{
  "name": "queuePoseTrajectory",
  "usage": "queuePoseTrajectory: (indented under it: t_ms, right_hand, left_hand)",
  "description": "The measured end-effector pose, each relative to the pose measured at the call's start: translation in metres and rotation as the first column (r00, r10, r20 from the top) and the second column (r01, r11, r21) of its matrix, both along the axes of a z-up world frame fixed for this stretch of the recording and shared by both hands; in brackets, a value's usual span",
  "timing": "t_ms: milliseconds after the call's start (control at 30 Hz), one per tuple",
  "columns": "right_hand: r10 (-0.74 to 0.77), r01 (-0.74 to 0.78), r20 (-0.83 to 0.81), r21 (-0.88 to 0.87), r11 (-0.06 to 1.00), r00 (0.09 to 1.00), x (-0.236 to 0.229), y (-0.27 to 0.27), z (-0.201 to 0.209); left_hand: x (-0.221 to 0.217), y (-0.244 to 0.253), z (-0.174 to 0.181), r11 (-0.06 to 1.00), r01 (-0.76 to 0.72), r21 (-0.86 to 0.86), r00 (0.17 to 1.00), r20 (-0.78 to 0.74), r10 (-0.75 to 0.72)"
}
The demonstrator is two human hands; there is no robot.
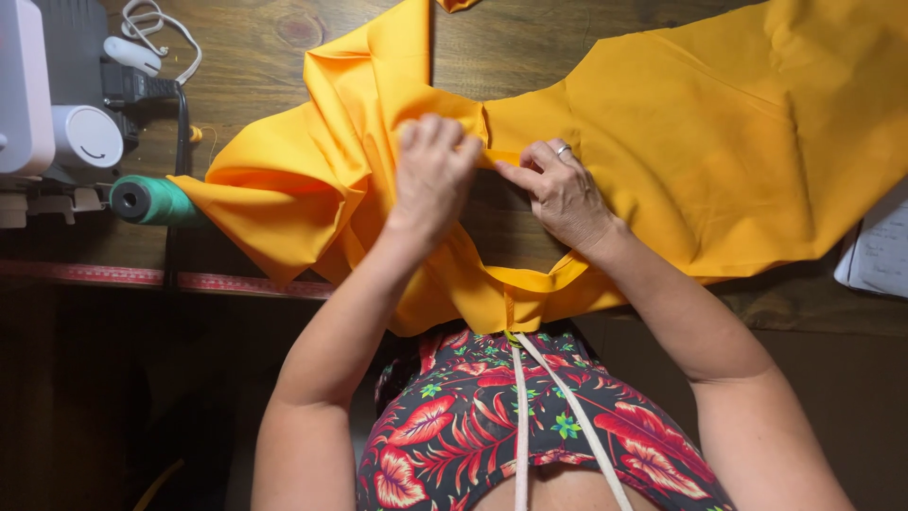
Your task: The person aligns a yellow fabric strip along the neckline of a yellow garment and secures it in place using straight pins. They work their way around the curved edge, folding the fabric and inserting pins to hold the layers together.
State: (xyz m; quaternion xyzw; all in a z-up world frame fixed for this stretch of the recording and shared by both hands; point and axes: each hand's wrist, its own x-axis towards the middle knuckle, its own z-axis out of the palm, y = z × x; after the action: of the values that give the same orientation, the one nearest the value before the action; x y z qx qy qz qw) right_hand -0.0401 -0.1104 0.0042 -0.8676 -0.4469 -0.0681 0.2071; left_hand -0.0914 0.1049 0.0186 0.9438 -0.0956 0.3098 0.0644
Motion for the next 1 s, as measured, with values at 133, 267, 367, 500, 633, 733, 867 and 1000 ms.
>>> queuePoseTrajectory:
  t_ms: [133, 267, 367, 500, 633, 733, 867, 1000]
  right_hand:
    - [0.004, -0.004, 0.003, -0.001, 1.0, 1.0, 0.005, -0.002, -0.004]
    - [-0.005, 0.011, -0.112, 0.052, 0.999, 0.994, 0.01, -0.003, -0.011]
    - [-0.003, 0.01, -0.117, 0.064, 0.998, 0.993, 0.014, -0.004, -0.009]
    - [-0.016, 0.017, -0.031, 0.04, 0.999, 0.999, 0.014, -0.003, -0.005]
    - [-0.026, 0.032, -0.106, 0.051, 0.998, 0.994, 0.015, -0.005, 0.012]
    - [-0.037, 0.061, -0.223, 0.103, 0.993, 0.974, 0.02, -0.004, 0.003]
    - [-0.032, 0.081, -0.354, 0.126, 0.989, 0.935, 0.03, -0.002, 0.003]
    - [0.02, 0.103, -0.465, 0.24, 0.965, 0.885, 0.05, -0.015, 0.006]
  left_hand:
    - [-0.03, -0.048, -0.03, 0.996, 0.031, 0.079, 0.997, -0.076, -0.025]
    - [-0.045, -0.057, -0.029, 0.991, -0.079, 0.111, 0.984, -0.151, 0.095]
    - [-0.047, -0.058, -0.027, 0.989, -0.078, 0.123, 0.979, -0.177, 0.099]
    - [-0.047, -0.056, -0.028, 0.988, -0.088, 0.128, 0.969, -0.217, 0.115]
    - [-0.045, -0.049, -0.028, 0.994, -0.024, 0.111, 0.954, -0.294, 0.056]
    - [-0.031, -0.039, -0.023, 0.998, 0.039, 0.053, 0.941, -0.338, -0.019]
    - [-0.014, -0.027, -0.016, 0.993, 0.117, 0.0, 0.92, -0.377, -0.108]
    - [-0.022, -0.034, -0.014, 0.995, 0.063, 0.077, 0.928, -0.37, -0.031]
